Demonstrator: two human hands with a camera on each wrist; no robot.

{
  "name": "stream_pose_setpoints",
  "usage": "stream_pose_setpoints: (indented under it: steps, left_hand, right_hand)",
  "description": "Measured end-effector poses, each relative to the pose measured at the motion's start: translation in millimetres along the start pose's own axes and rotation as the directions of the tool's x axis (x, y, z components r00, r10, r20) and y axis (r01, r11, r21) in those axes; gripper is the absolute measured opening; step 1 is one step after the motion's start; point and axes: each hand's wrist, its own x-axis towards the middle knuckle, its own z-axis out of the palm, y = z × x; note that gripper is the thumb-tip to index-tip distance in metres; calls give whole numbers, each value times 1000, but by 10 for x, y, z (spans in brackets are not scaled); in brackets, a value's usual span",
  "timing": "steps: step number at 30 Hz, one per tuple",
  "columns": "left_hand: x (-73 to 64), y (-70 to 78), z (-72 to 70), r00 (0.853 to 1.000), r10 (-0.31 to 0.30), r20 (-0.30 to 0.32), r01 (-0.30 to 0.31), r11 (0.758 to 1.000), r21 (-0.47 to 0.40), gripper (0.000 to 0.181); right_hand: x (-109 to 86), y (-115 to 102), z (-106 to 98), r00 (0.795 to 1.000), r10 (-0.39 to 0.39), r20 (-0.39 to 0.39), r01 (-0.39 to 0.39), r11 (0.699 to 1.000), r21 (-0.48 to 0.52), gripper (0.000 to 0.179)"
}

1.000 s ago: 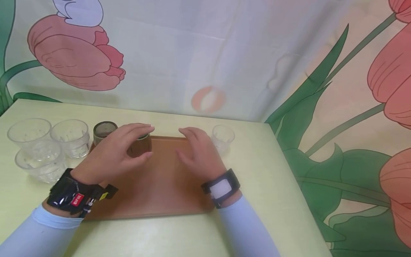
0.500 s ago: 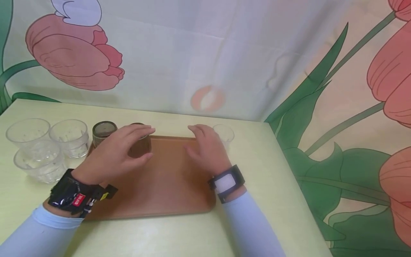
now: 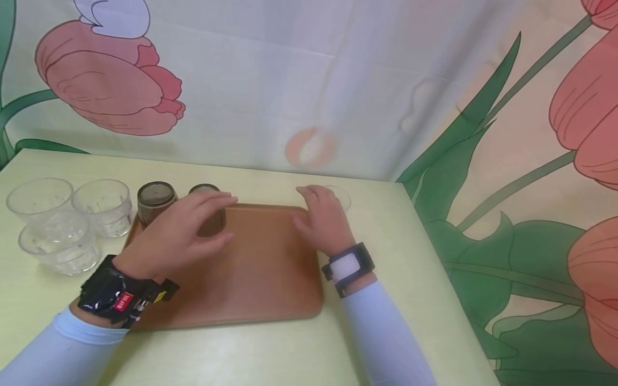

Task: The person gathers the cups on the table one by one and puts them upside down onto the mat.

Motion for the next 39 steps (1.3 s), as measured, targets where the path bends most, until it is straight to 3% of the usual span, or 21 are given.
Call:
stream_pose_setpoints:
  steps: [16, 39]
  left_hand:
    - [-6, 39, 73, 999, 4, 45, -5, 999, 40, 59]
    - [-16, 59, 121, 997, 33, 69, -36, 998, 45, 60]
  right_hand:
    - [-12, 208, 67, 997, 62, 47, -58, 994, -88, 55]
    - [23, 465, 182, 979, 168, 112, -153, 980, -128, 55]
